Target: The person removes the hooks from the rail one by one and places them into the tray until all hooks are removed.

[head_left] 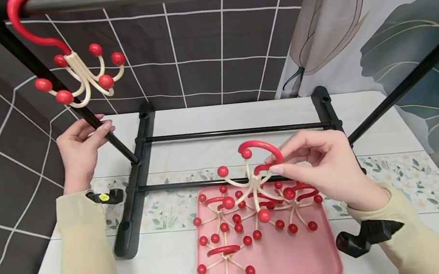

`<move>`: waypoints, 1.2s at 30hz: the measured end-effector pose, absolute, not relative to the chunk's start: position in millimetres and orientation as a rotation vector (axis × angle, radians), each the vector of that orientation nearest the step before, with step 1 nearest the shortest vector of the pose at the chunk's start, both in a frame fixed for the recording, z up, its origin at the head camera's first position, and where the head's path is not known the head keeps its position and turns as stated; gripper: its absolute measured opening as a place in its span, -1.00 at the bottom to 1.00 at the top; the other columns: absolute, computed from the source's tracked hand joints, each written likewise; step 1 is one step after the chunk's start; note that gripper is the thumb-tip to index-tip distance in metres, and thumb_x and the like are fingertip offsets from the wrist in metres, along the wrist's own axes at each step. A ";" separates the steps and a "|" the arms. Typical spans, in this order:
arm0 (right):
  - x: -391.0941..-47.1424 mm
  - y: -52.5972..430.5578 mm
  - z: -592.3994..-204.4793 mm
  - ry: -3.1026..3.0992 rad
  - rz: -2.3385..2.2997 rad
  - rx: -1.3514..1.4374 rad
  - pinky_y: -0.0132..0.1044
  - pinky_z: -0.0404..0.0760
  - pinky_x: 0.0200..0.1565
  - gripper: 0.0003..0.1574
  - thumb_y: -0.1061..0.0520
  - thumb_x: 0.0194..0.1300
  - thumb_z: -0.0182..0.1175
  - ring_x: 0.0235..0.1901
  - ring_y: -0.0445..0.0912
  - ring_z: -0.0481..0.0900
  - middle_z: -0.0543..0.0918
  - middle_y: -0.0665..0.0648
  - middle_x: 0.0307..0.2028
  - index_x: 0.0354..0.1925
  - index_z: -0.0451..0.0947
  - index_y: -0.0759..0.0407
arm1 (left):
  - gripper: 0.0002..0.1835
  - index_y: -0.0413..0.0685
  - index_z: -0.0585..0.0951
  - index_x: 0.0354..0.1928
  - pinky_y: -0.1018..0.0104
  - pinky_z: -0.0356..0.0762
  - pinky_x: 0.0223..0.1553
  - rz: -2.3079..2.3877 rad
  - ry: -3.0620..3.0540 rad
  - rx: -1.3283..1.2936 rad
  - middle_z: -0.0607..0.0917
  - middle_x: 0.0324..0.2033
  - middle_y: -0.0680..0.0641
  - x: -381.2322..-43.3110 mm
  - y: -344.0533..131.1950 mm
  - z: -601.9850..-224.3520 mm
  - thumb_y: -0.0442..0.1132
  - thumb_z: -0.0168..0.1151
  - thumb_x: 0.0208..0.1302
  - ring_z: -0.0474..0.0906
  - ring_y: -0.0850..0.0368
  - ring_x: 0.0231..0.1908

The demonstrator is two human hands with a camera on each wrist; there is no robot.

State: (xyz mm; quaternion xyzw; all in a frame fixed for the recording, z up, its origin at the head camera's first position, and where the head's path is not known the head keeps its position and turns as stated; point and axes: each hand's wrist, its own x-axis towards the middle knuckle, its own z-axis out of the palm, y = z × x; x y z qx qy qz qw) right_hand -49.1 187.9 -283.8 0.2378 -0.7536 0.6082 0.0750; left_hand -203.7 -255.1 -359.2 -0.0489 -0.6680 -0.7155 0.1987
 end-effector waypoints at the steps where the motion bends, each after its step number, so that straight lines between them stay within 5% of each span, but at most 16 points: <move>1: -48.0 189.5 -285.5 -2.266 1.833 0.724 -0.38 0.66 -0.50 -0.69 0.55 0.03 0.47 -0.38 0.02 0.77 0.75 0.23 -0.33 -0.27 0.73 0.27 | -0.61 -0.49 0.66 0.00 0.46 0.69 -0.24 -2.008 -1.863 -0.139 0.80 -0.32 -0.06 -203.7 -255.1 -359.1 -0.47 0.51 0.14 0.78 0.17 -0.33; 10: -40.4 204.6 -302.6 -2.077 1.988 0.968 -0.28 0.75 -0.29 -0.58 0.70 -0.07 0.38 -0.37 -0.01 0.74 0.73 0.28 -0.35 -0.26 0.70 0.36 | -0.66 -0.41 0.70 -0.02 0.45 0.70 -0.24 -2.013 -1.861 -0.122 0.80 -0.32 -0.06 -203.1 -253.4 -357.2 -0.48 0.50 0.14 0.78 0.17 -0.33; 18: -36.9 217.0 -312.3 -2.023 2.047 1.291 -0.28 0.74 -0.23 -0.62 0.61 -0.01 0.45 -0.29 -0.01 0.70 0.75 0.23 -0.32 -0.24 0.70 0.32 | -0.66 -0.39 0.71 -0.03 0.46 0.69 -0.24 -2.010 -1.870 -0.111 0.80 -0.32 -0.05 -203.4 -253.2 -356.6 -0.47 0.51 0.14 0.78 0.17 -0.32; 27: -30.8 215.8 -320.9 -1.987 2.132 1.502 -0.27 0.52 -0.57 -0.62 0.62 -0.02 0.43 -0.44 -0.04 0.61 0.74 0.23 -0.34 -0.26 0.67 0.30 | -0.66 -0.39 0.71 -0.02 0.47 0.69 -0.24 -2.000 -1.873 -0.114 0.80 -0.32 -0.04 -204.4 -254.5 -357.9 -0.47 0.51 0.14 0.77 0.18 -0.32; 36: -22.5 218.4 -348.8 -2.143 2.115 1.503 -0.17 0.69 -0.28 -0.60 0.59 -0.04 0.47 -0.33 0.00 0.70 0.75 0.16 -0.35 -0.30 0.67 0.21 | -0.68 -0.35 0.72 -0.04 0.45 0.69 -0.22 -2.019 -1.862 -0.125 0.80 -0.31 -0.06 -205.3 -255.8 -359.7 -0.47 0.51 0.14 0.78 0.16 -0.32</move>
